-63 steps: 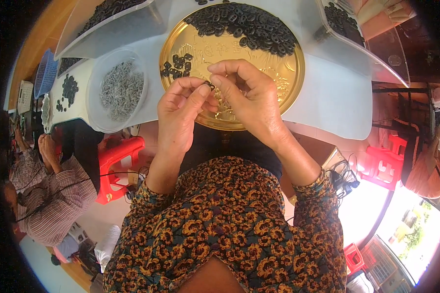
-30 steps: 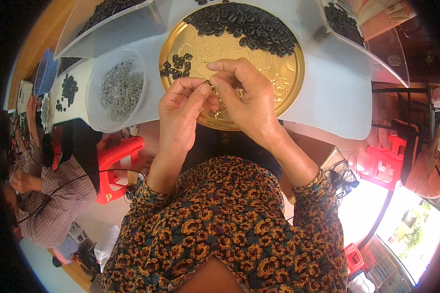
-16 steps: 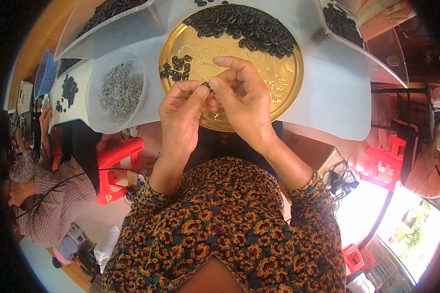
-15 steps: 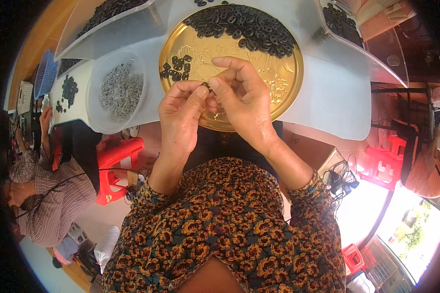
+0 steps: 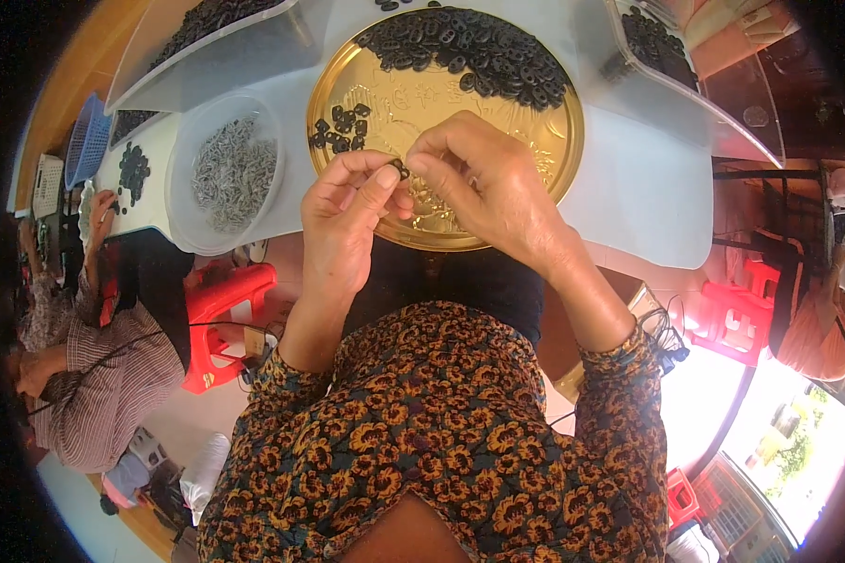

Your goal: The person picks up plastic cord lock pieces from a round tray and assembles them together by hand.

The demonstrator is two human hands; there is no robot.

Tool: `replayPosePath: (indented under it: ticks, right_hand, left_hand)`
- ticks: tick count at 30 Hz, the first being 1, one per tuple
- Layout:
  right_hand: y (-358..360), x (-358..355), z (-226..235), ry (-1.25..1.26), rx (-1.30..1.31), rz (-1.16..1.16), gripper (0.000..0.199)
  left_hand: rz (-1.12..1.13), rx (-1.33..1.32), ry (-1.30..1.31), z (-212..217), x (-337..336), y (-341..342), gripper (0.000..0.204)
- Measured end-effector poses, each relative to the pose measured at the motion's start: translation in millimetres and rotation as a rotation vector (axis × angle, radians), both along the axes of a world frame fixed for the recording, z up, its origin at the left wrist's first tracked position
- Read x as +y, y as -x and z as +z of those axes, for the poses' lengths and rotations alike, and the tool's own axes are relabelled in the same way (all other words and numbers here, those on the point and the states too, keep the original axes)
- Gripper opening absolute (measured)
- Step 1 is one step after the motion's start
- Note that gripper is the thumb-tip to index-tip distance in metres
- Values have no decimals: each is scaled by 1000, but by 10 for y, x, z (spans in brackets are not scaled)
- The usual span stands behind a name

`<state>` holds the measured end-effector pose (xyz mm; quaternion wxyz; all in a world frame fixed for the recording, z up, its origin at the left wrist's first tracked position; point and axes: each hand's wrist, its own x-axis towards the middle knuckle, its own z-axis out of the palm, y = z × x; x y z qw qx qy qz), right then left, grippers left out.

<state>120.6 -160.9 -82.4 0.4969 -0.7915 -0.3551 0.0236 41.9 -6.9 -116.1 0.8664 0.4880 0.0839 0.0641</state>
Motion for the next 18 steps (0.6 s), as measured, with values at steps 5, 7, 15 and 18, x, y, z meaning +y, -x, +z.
replayPosePath:
  ticks: [5, 7, 15, 18]
  right_hand:
    - [-62, -20, 50, 81, -136, 77, 9]
    - [-62, -20, 58, 140, -182, 96, 9]
    - [57, 70, 8, 54, -118, -8, 8]
    - [106, 105, -35, 46, -89, -86, 8]
  left_hand:
    - [1, -8, -14, 22, 8, -3, 13]
    - [-10, -6, -58, 30, 12, -3, 12]
    - [40, -38, -143, 58, -38, -10, 9]
    - [74, -24, -182, 38, -73, -20, 9]
